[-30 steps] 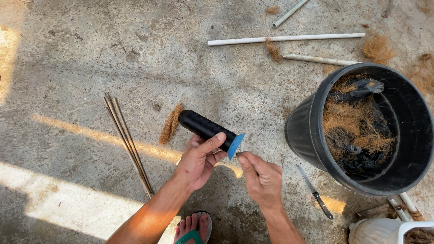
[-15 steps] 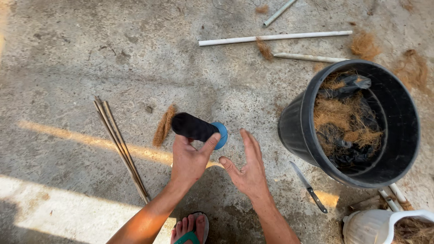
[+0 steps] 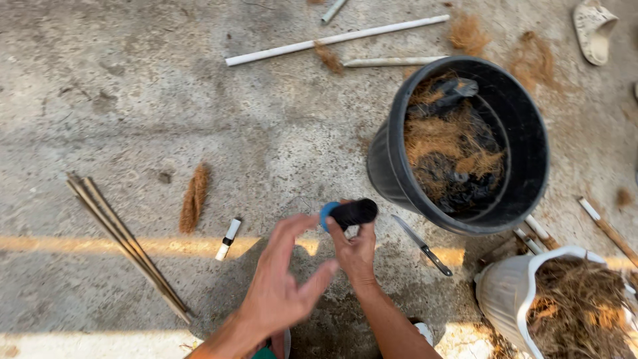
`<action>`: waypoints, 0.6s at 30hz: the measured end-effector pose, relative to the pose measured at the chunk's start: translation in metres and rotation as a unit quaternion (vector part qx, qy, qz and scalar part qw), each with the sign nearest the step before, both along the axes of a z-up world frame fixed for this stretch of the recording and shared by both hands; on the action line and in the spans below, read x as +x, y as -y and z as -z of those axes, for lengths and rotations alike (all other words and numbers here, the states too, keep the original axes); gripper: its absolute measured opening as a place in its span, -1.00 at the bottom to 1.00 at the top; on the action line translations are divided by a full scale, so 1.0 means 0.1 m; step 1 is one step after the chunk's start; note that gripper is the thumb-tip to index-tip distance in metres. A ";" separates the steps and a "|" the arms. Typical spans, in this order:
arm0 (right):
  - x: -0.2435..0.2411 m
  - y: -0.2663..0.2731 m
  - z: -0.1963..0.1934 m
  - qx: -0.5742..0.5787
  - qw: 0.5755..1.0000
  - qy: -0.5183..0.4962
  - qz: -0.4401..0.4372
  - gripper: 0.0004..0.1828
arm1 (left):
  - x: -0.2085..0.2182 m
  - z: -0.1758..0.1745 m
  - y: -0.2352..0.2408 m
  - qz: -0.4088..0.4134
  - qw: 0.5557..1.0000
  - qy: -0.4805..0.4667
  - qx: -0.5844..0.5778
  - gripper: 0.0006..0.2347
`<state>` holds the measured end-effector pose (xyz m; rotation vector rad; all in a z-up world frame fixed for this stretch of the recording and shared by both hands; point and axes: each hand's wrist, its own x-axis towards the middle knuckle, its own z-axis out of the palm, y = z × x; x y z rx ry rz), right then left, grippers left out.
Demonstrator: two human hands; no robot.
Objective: The person wraps black tape around the end of a white PVC pipe, then uses a knife to cut the tape. They gather coconut coir from a bucket and attach it to the taped end of the pipe, forming a broom head. The person continues to gather and attach more coir to the pipe.
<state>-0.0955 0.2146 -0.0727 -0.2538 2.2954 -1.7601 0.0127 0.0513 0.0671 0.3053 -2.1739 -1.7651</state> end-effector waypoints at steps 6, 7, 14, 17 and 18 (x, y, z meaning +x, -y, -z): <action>0.05 -0.90 0.51 0.105 0.955 -0.144 0.239 -0.64 | 0.65 1.05 -0.58 0.155 0.969 0.160 0.106 -0.51; 0.02 -1.02 0.49 0.129 0.935 -0.134 0.302 -0.60 | 0.79 1.41 -0.71 0.131 0.949 0.281 0.057 -0.51; -0.71 -1.72 0.08 0.225 0.873 -0.215 0.376 -0.16 | 1.75 2.97 -1.40 0.012 0.708 0.685 -0.174 -0.44; -1.07 -1.94 0.03 0.040 0.899 -0.129 0.417 -0.30 | 1.79 3.10 -1.52 -0.028 0.677 0.711 -0.186 -0.40; -1.16 -2.02 0.07 -0.012 0.892 -0.112 0.438 -0.31 | 1.79 3.11 -1.52 -0.025 0.669 0.722 -0.176 -0.38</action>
